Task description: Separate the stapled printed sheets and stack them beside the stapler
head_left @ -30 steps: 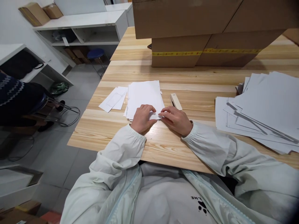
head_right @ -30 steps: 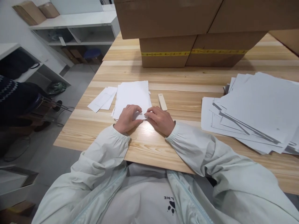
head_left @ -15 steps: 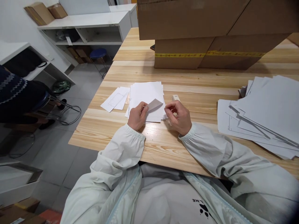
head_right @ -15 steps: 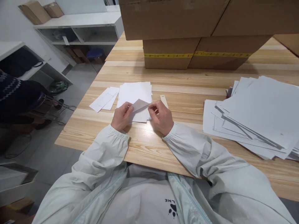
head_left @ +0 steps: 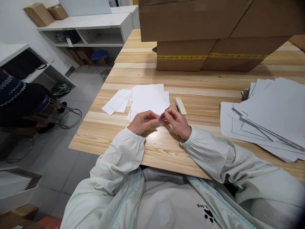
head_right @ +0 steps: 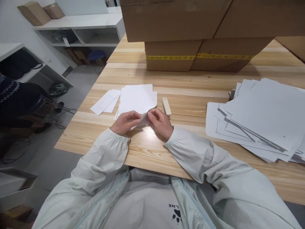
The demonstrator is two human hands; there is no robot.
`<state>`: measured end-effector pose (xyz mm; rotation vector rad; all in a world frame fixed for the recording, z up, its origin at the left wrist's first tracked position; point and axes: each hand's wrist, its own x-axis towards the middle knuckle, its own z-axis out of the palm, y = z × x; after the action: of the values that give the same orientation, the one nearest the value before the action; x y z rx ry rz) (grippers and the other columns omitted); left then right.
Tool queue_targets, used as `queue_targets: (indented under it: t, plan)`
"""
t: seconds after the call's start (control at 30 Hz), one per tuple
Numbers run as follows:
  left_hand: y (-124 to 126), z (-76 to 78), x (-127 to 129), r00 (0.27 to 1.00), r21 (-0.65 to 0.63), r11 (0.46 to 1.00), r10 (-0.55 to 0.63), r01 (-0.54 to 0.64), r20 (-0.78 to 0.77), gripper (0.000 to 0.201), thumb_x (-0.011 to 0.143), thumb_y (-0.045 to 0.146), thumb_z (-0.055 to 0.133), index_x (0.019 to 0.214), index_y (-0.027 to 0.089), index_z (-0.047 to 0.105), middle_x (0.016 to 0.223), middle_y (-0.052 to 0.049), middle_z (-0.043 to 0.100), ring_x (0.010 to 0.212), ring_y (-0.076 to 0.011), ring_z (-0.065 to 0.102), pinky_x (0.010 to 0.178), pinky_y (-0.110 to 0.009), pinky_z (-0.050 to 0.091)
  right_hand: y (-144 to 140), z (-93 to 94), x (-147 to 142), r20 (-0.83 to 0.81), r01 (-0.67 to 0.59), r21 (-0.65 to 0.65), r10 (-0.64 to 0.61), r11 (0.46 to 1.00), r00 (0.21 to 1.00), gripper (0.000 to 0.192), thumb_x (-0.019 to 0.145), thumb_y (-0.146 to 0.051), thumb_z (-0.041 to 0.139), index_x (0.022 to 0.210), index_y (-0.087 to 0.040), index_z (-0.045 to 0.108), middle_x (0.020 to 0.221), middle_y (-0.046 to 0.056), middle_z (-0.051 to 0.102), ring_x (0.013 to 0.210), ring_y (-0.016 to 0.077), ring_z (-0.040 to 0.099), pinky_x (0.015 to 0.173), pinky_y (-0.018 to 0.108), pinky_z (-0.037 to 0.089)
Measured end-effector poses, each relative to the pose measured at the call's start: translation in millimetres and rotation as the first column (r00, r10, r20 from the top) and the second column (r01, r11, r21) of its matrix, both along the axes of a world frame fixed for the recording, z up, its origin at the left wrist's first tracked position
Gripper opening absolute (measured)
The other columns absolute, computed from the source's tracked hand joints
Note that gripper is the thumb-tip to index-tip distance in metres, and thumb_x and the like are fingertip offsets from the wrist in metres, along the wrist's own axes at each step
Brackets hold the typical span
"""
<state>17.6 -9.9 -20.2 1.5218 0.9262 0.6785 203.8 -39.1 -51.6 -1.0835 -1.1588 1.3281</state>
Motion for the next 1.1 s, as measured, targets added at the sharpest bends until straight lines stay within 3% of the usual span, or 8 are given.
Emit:
queue_targets:
  t: [0.13,0.5,0.73,0.93,1.1]
  plan:
    - [3.8,0.0,-1.0,1.000,-0.057,0.998,0.002,-0.001,0.015,0.032,0.068,0.034,0.079,0.088,0.013,0.068,0.089,-0.007,0.072,0.082,-0.0158,0.066,0.083,-0.033,0.049,-0.6,-0.1,1.9,-0.009,-0.034,-0.004,0.034,0.999,0.999,0.043,0.080,-0.062,0.065,0.085,-0.020,0.058,0.085,0.003,0.064,0.081,0.0143,0.063,0.070,0.030,0.057]
    - [10.3,-9.8,-3.0,1.000,-0.029,1.000,-0.007,0.008,0.025,0.034,0.064,0.032,0.080,0.089,0.013,0.068,0.088,-0.006,0.071,0.083,-0.0155,0.065,0.085,-0.035,0.049,-1.1,-2.7,1.7,-0.022,-0.042,-0.003,0.042,0.999,0.999,0.045,0.080,-0.064,0.063,0.081,-0.020,0.057,0.084,0.002,0.063,0.079,0.0137,0.063,0.070,0.030,0.057]
    - [6.6,-12.0,0.2,0.995,0.114,0.993,0.010,0.001,-0.101,0.041,0.061,0.040,0.083,0.090,0.015,0.067,0.089,-0.005,0.070,0.081,-0.0165,0.062,0.080,-0.033,0.048,-6.9,-11.8,2.6,0.121,-0.072,0.089,0.060,0.993,0.991,0.046,0.066,-0.045,0.084,0.091,-0.021,0.054,0.088,0.001,0.065,0.077,0.0144,0.063,0.069,0.029,0.053]
    - [6.7,-13.2,-0.3,0.988,0.202,0.978,-0.017,0.049,-0.156,0.041,0.064,0.041,0.081,0.092,0.015,0.067,0.094,-0.007,0.071,0.086,-0.0182,0.062,0.082,-0.035,0.048,-9.5,-7.0,0.7,0.189,-0.053,0.077,0.038,0.996,0.981,0.042,0.069,-0.045,0.081,0.089,-0.021,0.052,0.084,0.000,0.063,0.073,0.0147,0.061,0.066,0.030,0.051]
    - [7.3,-14.1,-0.4,0.985,0.201,0.979,-0.006,0.042,-0.173,0.041,0.063,0.038,0.081,0.094,0.015,0.067,0.094,-0.006,0.070,0.086,-0.0179,0.062,0.083,-0.035,0.047,-9.7,-9.4,0.4,0.208,-0.041,0.099,0.019,0.994,0.978,0.036,0.075,-0.044,0.077,0.087,-0.021,0.054,0.081,-0.001,0.062,0.071,0.0137,0.059,0.065,0.029,0.047]
